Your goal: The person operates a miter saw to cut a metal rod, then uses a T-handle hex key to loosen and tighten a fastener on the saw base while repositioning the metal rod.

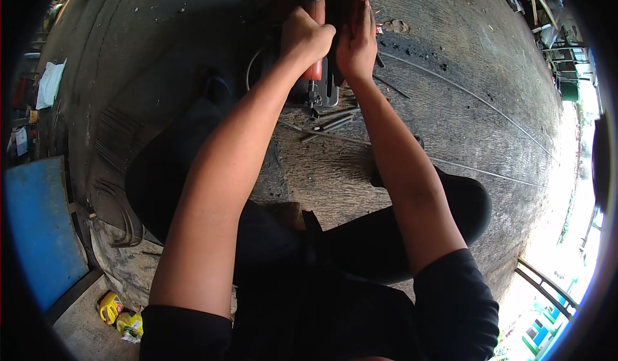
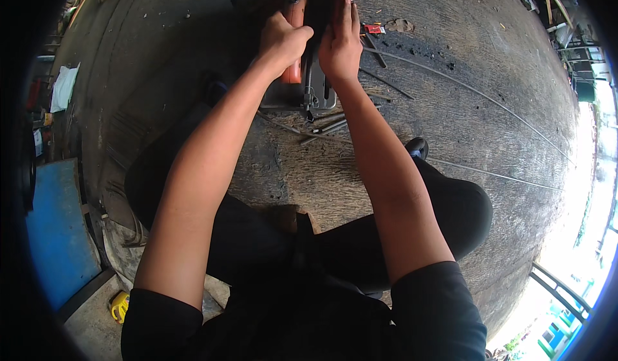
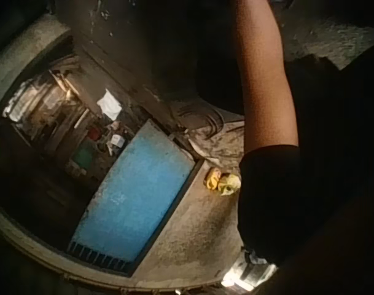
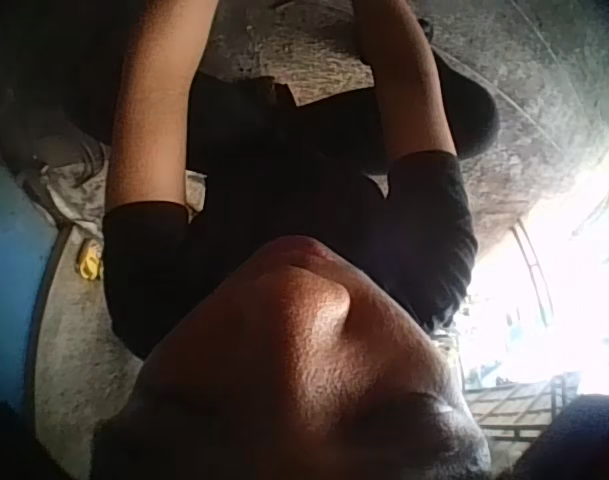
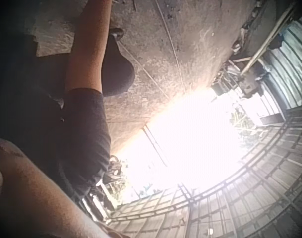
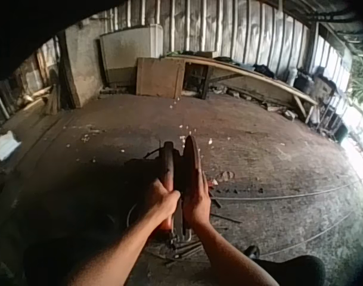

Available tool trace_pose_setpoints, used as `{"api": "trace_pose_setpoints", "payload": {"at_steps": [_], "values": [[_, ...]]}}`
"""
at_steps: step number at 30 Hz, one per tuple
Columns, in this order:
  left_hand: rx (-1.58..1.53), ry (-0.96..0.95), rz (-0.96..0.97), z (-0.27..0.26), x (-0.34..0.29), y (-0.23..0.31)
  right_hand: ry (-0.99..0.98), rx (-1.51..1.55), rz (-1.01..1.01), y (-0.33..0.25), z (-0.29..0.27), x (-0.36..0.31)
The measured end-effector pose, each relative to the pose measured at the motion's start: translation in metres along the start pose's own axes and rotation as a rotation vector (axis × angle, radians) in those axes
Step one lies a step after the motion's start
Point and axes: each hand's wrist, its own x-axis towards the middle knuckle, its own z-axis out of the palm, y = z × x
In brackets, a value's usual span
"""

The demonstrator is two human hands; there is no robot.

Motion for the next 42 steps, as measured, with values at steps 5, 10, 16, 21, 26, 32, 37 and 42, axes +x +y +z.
{"api": "trace_pose_setpoints", "payload": {"at_steps": [5,10,16,21,26,32,37,42], "values": [[-0.011,0.005,0.016,0.001,0.001,-0.003,-0.011,-0.002,0.039,-0.001,0.000,-0.001],[-0.005,0.013,0.022,0.001,-0.001,-0.001,-0.003,-0.010,0.017,-0.001,0.000,-0.001],[-0.008,0.033,0.027,0.001,-0.001,-0.002,0.016,-0.082,-0.041,0.005,0.003,-0.002],[-0.003,0.020,0.013,0.000,-0.003,0.003,0.020,-0.088,-0.031,0.005,0.001,-0.002],[-0.003,0.035,0.028,0.002,-0.002,-0.001,0.018,-0.021,-0.003,0.001,0.001,-0.001],[-0.016,0.005,0.026,-0.001,-0.005,0.005,0.034,-0.095,-0.022,0.004,0.001,-0.002],[-0.017,0.038,0.021,-0.001,-0.005,0.003,0.021,-0.067,-0.002,0.001,0.001,-0.002],[-0.027,0.028,0.060,0.002,-0.001,-0.003,0.014,-0.052,0.020,-0.002,0.000,-0.002]]}}
